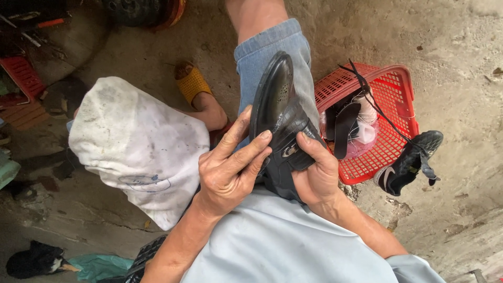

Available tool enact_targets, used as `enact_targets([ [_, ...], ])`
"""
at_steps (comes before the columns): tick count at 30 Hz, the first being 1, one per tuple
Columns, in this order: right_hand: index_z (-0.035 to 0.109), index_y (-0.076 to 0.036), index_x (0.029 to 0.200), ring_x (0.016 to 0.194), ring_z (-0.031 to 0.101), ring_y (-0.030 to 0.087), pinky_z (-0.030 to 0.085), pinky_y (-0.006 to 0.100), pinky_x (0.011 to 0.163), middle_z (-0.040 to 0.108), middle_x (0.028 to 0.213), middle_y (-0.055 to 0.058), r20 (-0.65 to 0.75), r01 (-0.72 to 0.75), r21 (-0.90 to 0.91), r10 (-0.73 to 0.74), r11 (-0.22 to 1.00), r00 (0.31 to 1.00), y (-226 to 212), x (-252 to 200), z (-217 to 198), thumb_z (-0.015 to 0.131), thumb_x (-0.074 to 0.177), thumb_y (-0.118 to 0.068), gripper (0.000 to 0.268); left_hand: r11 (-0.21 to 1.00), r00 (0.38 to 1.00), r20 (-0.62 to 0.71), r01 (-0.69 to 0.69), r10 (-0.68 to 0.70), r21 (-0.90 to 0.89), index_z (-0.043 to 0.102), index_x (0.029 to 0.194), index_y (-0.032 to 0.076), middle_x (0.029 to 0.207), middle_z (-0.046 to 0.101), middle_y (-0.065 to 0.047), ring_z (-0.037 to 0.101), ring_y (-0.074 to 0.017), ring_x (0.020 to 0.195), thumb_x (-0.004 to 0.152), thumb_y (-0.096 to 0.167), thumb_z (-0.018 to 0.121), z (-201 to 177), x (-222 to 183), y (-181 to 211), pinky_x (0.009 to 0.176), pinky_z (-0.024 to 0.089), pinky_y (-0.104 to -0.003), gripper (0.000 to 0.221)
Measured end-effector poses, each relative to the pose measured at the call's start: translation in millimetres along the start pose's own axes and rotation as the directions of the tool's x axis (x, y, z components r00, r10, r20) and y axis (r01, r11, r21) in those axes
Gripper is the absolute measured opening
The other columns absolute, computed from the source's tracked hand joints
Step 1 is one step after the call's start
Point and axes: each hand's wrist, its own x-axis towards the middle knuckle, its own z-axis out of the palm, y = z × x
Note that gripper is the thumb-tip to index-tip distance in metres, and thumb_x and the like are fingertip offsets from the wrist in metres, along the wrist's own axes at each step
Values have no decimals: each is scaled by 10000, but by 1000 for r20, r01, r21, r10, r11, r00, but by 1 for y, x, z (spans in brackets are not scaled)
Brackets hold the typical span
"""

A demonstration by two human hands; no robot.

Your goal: A person repairs a shoe by applying glue to the components, cutting a piece of material with scissors, and assembling the parts.

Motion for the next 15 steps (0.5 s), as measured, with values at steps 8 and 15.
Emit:
enact_targets([
  [8, 735, 61, 1160, 1032, 747, 356, 573, 541, 1003, 767, 1072, 236, -30, 7, 0, -7, 1000, 1000, -2, -1, 15, 570, 985, -58, 268, 1000, 1000, 4, 10, -10, -7, 732, 1218, 16, 1348, 648, -297, 705, -396, 1178, 916, 4, 771, 0, 3, 2, 925, 636, -434, 304],
  [15, 742, 54, 1163, 1063, 745, 329, 576, 507, 1022, 772, 1096, 208, 21, 31, 49, -32, 998, 999, 1, -3, 16, 563, 1000, -47, 262, 992, 998, 17, -63, 61, 113, 742, 1222, 50, 1341, 659, -278, 739, -368, 1125, 933, 12, 756, -1, 5, 5, 880, 655, -405, 292],
])
